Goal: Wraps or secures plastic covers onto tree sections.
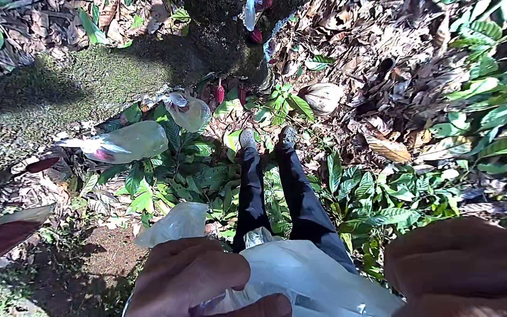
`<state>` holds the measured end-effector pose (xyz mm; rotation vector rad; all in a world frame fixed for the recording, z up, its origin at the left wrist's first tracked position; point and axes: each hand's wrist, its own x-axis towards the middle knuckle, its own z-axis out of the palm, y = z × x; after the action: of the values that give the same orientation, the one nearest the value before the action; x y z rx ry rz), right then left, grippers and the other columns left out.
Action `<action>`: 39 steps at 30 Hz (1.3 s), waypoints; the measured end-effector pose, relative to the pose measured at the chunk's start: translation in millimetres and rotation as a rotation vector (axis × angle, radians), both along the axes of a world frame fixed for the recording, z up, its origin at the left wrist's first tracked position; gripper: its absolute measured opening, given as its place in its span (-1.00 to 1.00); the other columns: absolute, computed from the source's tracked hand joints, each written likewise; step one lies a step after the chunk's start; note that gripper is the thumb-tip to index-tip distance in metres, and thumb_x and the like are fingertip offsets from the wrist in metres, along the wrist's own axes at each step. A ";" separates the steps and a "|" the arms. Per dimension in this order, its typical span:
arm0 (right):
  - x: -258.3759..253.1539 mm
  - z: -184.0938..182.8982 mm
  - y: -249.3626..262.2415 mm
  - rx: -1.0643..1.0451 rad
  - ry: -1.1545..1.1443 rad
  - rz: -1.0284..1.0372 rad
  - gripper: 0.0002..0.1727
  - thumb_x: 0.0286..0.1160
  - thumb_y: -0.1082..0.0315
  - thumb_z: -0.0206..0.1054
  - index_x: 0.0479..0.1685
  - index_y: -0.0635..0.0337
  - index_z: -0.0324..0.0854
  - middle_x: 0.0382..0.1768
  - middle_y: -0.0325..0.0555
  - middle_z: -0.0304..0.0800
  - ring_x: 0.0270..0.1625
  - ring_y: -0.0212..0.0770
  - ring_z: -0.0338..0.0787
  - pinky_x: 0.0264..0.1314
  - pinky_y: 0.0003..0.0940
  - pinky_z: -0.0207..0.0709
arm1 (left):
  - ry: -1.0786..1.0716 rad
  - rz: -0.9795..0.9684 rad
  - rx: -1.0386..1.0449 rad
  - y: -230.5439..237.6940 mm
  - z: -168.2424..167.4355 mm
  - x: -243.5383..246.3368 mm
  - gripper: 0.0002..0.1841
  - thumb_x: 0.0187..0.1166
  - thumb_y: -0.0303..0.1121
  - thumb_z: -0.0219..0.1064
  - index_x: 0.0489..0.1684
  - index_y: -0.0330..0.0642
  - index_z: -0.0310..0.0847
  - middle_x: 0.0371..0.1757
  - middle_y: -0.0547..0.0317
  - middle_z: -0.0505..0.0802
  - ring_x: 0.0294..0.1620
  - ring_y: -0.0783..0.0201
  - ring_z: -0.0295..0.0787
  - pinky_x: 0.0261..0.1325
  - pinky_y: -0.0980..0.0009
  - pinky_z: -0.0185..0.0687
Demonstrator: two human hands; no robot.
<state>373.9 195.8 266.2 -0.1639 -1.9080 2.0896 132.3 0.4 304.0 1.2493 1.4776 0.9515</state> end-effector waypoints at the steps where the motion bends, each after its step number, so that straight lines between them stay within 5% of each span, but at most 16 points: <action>1: -3.5 -10.1 4.0 0.066 0.028 0.039 -0.77 0.55 0.20 0.43 -0.30 0.19 0.63 -0.52 -0.10 0.59 -0.45 -0.31 0.59 -0.43 -0.46 0.39 | 0.044 -0.003 0.062 -3.4 -12.8 0.4 -0.82 0.43 -0.30 0.61 -0.11 -0.09 0.86 -0.39 0.24 0.72 -0.42 0.45 0.57 -0.33 0.56 0.48; 4: -14.7 -51.7 3.3 0.172 0.014 0.096 -0.82 0.64 0.20 0.40 -0.20 0.10 0.77 -0.30 -0.19 0.71 -0.22 -0.43 0.68 -0.23 -0.57 0.50 | 0.118 0.054 0.118 -4.4 -58.4 3.7 -0.89 0.48 -0.32 0.58 -0.15 -0.06 0.87 -0.31 0.21 0.78 -0.30 0.46 0.68 -0.25 0.58 0.59; 8: -21.8 -88.4 -3.8 0.118 -0.087 0.154 -0.77 0.67 0.18 0.36 -0.21 0.09 0.84 -0.27 -0.28 0.76 -0.14 -0.50 0.70 -0.12 -0.59 0.54 | -0.157 0.067 0.056 -3.6 -94.2 -2.7 -0.96 0.47 -0.45 0.55 -0.31 -0.22 0.84 0.00 0.03 0.87 0.09 0.28 0.82 0.16 0.39 0.79; 13: -1.4 -52.6 -5.7 0.087 0.034 0.087 -0.87 0.61 0.25 0.42 -0.11 0.10 0.78 -0.30 -0.16 0.72 -0.23 -0.39 0.69 -0.24 -0.55 0.52 | -0.218 0.034 0.157 -9.1 -59.2 1.4 -0.84 0.42 -0.35 0.62 -0.12 -0.08 0.87 -0.21 0.22 0.90 -0.26 0.43 0.80 -0.22 0.56 0.70; 17: -2.5 -51.0 1.8 0.092 0.012 0.075 -0.86 0.58 0.26 0.44 -0.13 0.13 0.76 -0.33 -0.14 0.70 -0.25 -0.37 0.67 -0.25 -0.52 0.49 | 0.055 0.055 0.109 -12.9 -57.3 -1.4 -0.79 0.42 -0.29 0.63 -0.04 0.01 0.86 -0.13 0.24 0.86 -0.21 0.43 0.76 -0.17 0.57 0.67; 20: -14.1 -100.8 1.3 0.108 -0.078 0.084 -0.81 0.66 0.19 0.38 -0.14 0.06 0.85 -0.26 -0.29 0.76 -0.13 -0.51 0.69 -0.10 -0.62 0.55 | 0.304 0.093 0.040 -14.8 -109.1 -4.8 -0.89 0.50 -0.30 0.56 -0.11 0.01 0.90 -0.05 0.12 0.88 -0.12 0.36 0.82 -0.10 0.47 0.75; 23: -26.9 -171.2 -3.3 0.192 -0.248 0.080 -0.76 0.64 0.14 0.38 -0.20 0.03 0.89 -0.28 -0.40 0.79 -0.26 -0.56 0.70 -0.25 -0.60 0.60 | 0.556 0.079 -0.127 -18.3 -181.9 -8.3 -0.87 0.56 -0.22 0.50 -0.06 0.15 0.93 0.10 0.29 0.90 0.00 0.39 0.86 -0.03 0.34 0.82; 27: -41.5 -279.5 -17.0 0.203 -0.547 0.118 -0.73 0.57 0.01 0.38 -0.14 -0.03 0.85 -0.32 -0.27 0.83 -0.33 -0.32 0.76 -0.21 -0.16 0.66 | 0.636 0.087 -0.277 -26.7 -284.7 -12.1 -0.82 0.65 -0.19 0.38 0.00 0.13 0.91 0.22 0.33 0.88 0.13 0.31 0.86 0.18 0.12 0.80; 30: -63.4 -347.1 -23.7 0.163 -0.749 0.140 -0.76 0.56 0.13 0.42 -0.07 0.07 0.84 -0.23 0.00 0.88 -0.15 0.01 0.84 0.04 0.23 0.64 | 0.754 0.057 -0.334 -25.9 -351.7 -13.2 -0.83 0.67 -0.18 0.36 -0.04 0.10 0.89 0.22 0.29 0.86 0.04 0.18 0.87 -0.01 0.00 0.79; 35: -93.5 -443.3 -22.2 0.130 -0.849 0.030 -0.73 0.55 0.11 0.44 0.03 0.05 0.83 -0.08 0.03 0.90 0.03 0.04 0.87 0.27 0.23 0.64 | 0.743 0.113 -0.543 1.5 -420.9 -19.2 -0.75 0.74 -0.26 0.21 0.09 0.05 0.85 0.41 0.30 0.80 0.19 0.10 0.85 0.17 -0.11 0.75; 39: -110.4 -459.0 -8.4 -0.007 -0.850 -0.018 -0.69 0.61 0.14 0.40 0.09 0.16 0.79 -0.05 0.07 0.88 -0.05 -0.01 0.88 0.19 0.11 0.72 | 0.782 0.170 -0.607 25.3 -440.1 -21.9 -0.73 0.75 -0.27 0.19 0.15 0.07 0.83 0.49 0.33 0.75 0.15 0.05 0.86 0.08 -0.13 0.75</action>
<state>263.6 187.4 -192.8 -1.2297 -2.2831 2.1981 110.4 25.7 -136.2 1.0761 2.2801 0.0325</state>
